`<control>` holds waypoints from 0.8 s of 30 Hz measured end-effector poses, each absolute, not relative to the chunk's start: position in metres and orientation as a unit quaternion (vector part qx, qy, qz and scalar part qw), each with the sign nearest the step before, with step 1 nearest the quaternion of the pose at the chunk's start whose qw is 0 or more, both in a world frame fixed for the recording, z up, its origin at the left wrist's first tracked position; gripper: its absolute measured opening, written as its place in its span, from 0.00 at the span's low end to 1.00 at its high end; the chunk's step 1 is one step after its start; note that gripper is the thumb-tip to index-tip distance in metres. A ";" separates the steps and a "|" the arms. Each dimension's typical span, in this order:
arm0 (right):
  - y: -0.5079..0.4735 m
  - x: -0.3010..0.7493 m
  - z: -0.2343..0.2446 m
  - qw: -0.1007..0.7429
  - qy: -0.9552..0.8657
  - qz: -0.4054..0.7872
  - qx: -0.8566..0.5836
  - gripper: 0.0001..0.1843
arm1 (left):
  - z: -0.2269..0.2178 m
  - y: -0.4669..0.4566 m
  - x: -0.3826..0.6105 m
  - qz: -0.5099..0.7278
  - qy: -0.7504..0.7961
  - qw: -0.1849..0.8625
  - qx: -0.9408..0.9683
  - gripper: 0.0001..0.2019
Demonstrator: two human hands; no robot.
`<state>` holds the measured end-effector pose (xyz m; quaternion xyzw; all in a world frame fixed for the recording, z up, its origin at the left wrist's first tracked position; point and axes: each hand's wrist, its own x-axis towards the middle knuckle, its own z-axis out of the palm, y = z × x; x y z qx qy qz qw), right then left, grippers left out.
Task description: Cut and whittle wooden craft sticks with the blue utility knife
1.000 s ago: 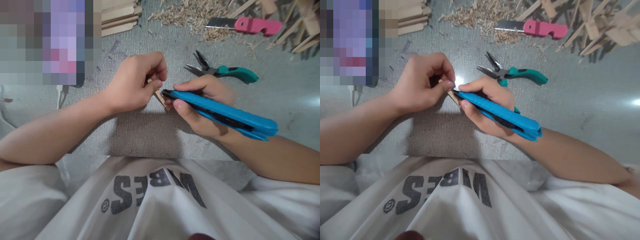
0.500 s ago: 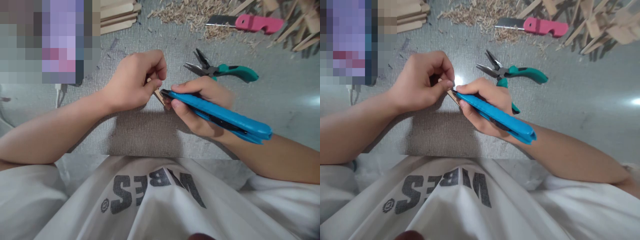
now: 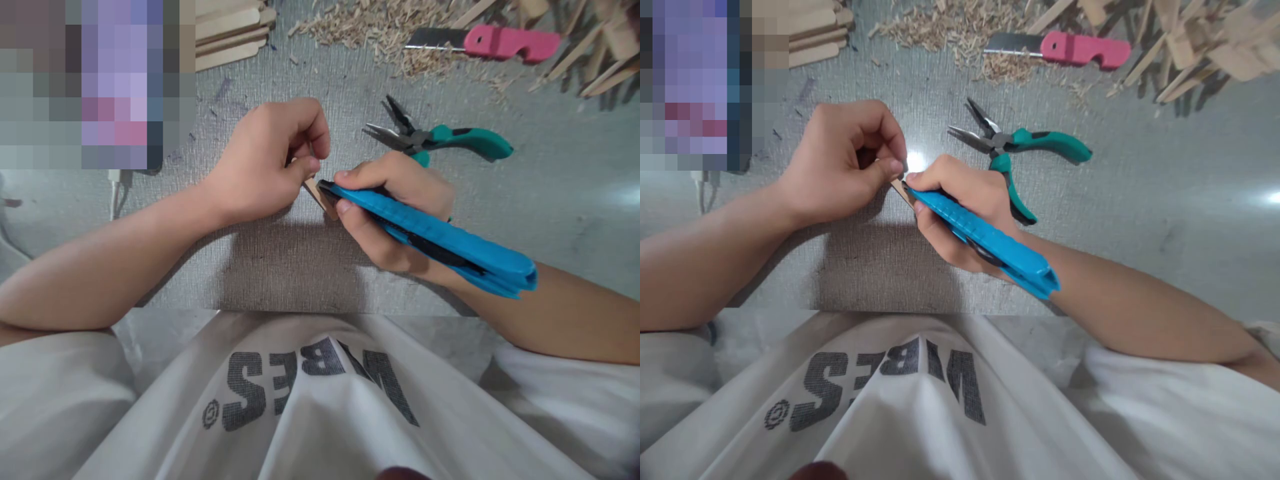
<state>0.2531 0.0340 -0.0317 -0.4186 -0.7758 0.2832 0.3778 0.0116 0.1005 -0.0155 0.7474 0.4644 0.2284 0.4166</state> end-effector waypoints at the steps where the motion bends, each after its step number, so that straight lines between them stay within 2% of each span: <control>1: 0.033 0.253 -0.031 0.378 -0.769 0.291 -0.427 0.07 | -0.017 0.101 0.012 0.235 0.462 0.417 0.747 0.04; 5: 0.031 0.252 -0.029 0.358 -0.752 0.302 -0.463 0.12 | -0.019 0.101 0.011 0.248 0.451 0.414 0.751 0.04; 13: 0.035 0.253 -0.031 0.335 -0.749 0.342 -0.459 0.16 | -0.017 0.100 0.012 0.242 0.452 0.428 0.745 0.06; 19: 0.041 0.253 -0.033 0.408 -0.738 0.350 -0.408 0.08 | -0.018 0.101 0.012 0.250 0.443 0.445 0.737 0.05; 24: 0.048 0.254 -0.042 0.438 -0.702 0.381 -0.412 0.08 | -0.018 0.102 0.008 0.239 0.423 0.473 0.735 0.10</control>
